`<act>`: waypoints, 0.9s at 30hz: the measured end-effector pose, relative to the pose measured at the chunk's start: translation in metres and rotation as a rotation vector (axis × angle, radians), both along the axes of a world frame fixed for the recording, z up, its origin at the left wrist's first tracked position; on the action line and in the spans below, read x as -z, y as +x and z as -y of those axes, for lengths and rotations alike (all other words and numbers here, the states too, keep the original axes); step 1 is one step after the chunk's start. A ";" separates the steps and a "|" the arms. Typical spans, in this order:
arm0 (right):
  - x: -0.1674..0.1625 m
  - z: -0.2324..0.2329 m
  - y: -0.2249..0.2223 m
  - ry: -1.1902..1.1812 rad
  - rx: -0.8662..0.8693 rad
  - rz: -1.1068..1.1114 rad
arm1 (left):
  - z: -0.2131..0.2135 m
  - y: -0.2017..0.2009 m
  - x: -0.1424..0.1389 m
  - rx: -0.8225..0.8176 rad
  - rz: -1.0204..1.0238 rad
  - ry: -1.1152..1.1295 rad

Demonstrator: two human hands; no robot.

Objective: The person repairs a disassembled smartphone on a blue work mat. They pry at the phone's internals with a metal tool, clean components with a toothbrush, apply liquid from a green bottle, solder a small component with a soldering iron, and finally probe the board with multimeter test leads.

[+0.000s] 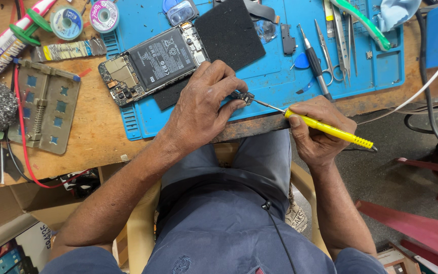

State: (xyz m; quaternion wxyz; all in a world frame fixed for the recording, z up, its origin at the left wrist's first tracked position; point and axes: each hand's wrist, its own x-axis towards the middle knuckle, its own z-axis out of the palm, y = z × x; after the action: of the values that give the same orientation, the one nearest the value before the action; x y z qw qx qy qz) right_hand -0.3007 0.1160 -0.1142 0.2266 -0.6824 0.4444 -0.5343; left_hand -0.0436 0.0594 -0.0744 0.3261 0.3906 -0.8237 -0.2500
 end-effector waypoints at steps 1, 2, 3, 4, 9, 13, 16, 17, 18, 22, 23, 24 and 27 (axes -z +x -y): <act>0.000 0.000 0.000 0.007 0.002 0.001 | 0.000 0.000 0.000 -0.002 0.000 0.001; 0.001 -0.001 0.000 0.008 0.005 0.018 | 0.000 0.000 0.000 -0.002 0.001 -0.001; 0.001 -0.001 0.000 0.009 0.009 0.036 | 0.000 0.000 -0.001 -0.002 0.002 -0.005; 0.002 -0.001 -0.001 0.011 0.013 0.055 | 0.000 0.001 -0.001 -0.001 0.003 -0.008; 0.001 0.000 0.000 -0.008 -0.001 0.024 | 0.000 0.000 -0.001 0.002 0.005 -0.003; 0.000 0.001 0.001 -0.019 -0.006 0.004 | 0.000 0.000 -0.001 0.000 0.007 -0.007; 0.001 0.000 0.000 -0.020 -0.010 0.008 | 0.000 0.000 -0.001 -0.001 0.012 0.011; 0.002 0.000 0.000 -0.019 -0.009 0.006 | 0.000 0.000 -0.001 -0.004 0.011 0.010; 0.003 0.000 -0.001 -0.018 -0.006 0.004 | 0.000 0.000 -0.001 -0.005 0.010 0.009; 0.005 -0.001 -0.001 -0.013 -0.017 0.132 | 0.000 0.000 -0.002 0.002 0.003 0.010; 0.005 -0.001 0.000 -0.021 -0.016 0.187 | 0.000 0.000 -0.003 0.003 0.002 0.014; 0.004 -0.001 0.001 -0.028 -0.016 0.243 | 0.000 0.001 -0.003 0.002 0.000 0.018; 0.002 -0.005 0.004 -0.132 -0.008 0.373 | 0.000 0.000 -0.005 -0.002 -0.005 0.017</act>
State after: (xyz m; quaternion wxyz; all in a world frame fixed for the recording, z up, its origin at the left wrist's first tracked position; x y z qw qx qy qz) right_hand -0.2966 0.1208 -0.1162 0.2616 -0.5868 0.3560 -0.6785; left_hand -0.0433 0.0598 -0.0690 0.3249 0.3937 -0.8204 -0.2577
